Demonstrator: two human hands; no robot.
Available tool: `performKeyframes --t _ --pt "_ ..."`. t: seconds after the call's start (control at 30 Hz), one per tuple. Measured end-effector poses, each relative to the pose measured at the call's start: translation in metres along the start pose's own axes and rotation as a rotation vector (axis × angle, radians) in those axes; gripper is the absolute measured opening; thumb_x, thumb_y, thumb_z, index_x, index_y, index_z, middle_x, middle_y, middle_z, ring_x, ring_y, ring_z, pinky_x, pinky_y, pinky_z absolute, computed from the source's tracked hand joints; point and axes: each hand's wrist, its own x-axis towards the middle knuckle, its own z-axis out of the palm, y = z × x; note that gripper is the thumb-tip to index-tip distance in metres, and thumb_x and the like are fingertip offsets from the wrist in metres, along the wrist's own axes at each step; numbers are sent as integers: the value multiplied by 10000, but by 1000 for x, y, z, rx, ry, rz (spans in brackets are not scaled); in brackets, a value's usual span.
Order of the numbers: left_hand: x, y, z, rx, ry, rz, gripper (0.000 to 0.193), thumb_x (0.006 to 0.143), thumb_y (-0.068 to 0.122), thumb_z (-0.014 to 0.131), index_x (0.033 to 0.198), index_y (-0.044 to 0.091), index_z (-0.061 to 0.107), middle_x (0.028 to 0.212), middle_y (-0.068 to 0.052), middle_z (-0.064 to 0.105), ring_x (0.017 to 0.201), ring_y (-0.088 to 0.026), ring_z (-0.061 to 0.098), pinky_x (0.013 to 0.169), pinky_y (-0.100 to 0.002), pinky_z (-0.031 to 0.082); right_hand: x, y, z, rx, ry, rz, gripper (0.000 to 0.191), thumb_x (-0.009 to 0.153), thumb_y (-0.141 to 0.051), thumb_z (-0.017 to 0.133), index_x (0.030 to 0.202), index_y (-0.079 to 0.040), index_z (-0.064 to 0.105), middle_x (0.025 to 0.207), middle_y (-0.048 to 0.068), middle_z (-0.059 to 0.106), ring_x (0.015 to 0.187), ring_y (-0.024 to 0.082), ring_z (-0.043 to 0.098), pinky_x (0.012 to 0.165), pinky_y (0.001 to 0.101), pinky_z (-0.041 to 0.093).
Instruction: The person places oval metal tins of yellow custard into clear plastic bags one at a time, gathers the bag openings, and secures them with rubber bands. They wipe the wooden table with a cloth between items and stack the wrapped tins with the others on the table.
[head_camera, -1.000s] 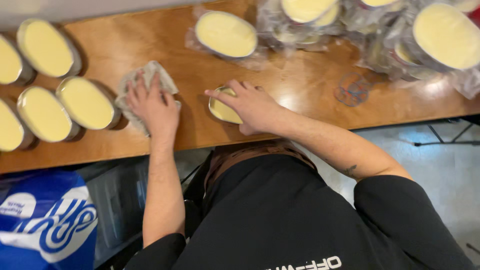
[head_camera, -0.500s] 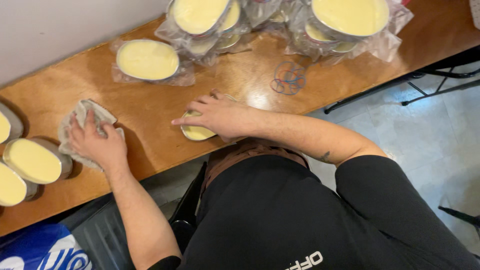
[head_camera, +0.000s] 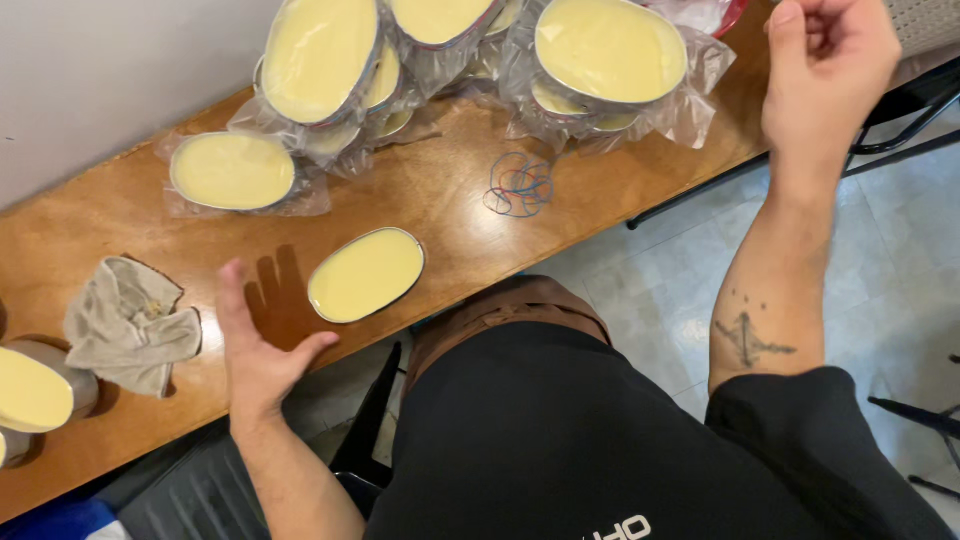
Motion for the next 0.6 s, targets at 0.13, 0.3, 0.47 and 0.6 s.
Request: performKeyframes --t 0.13,0.3,0.47,0.6 --pt "17 23 27 82 -82 90 1361 528 315 985 1633 79 228 1556 -170 489 1532 -382 344 1286 -523 228 23 87 -19 -309 -109 22 173 1030 -57 780 1166 44 746 1017 77 756 877 99 686 791 248 563" --pt "23 39 50 7 -60 26 1305 586 249 972 1649 87 232 1349 -129 639 1348 -330 555 1316 -567 170 47 126 -9 -523 -298 -29 311 954 -79 841 1225 48 758 1020 177 774 861 184 734 776 301 567" --pt "26 50 59 27 -32 32 1258 634 211 964 1664 107 248 1259 -111 668 1260 -331 585 1319 -555 205 61 130 -2 -477 -342 64 293 898 46 715 1182 12 781 975 130 788 847 149 756 777 282 596" --pt "34 66 66 91 -33 -7 1270 626 247 967 1661 117 243 1382 -148 606 1399 -369 478 1322 -579 196 66 135 -4 -395 -295 153 284 862 76 700 1129 21 779 956 103 790 841 120 767 753 262 608"
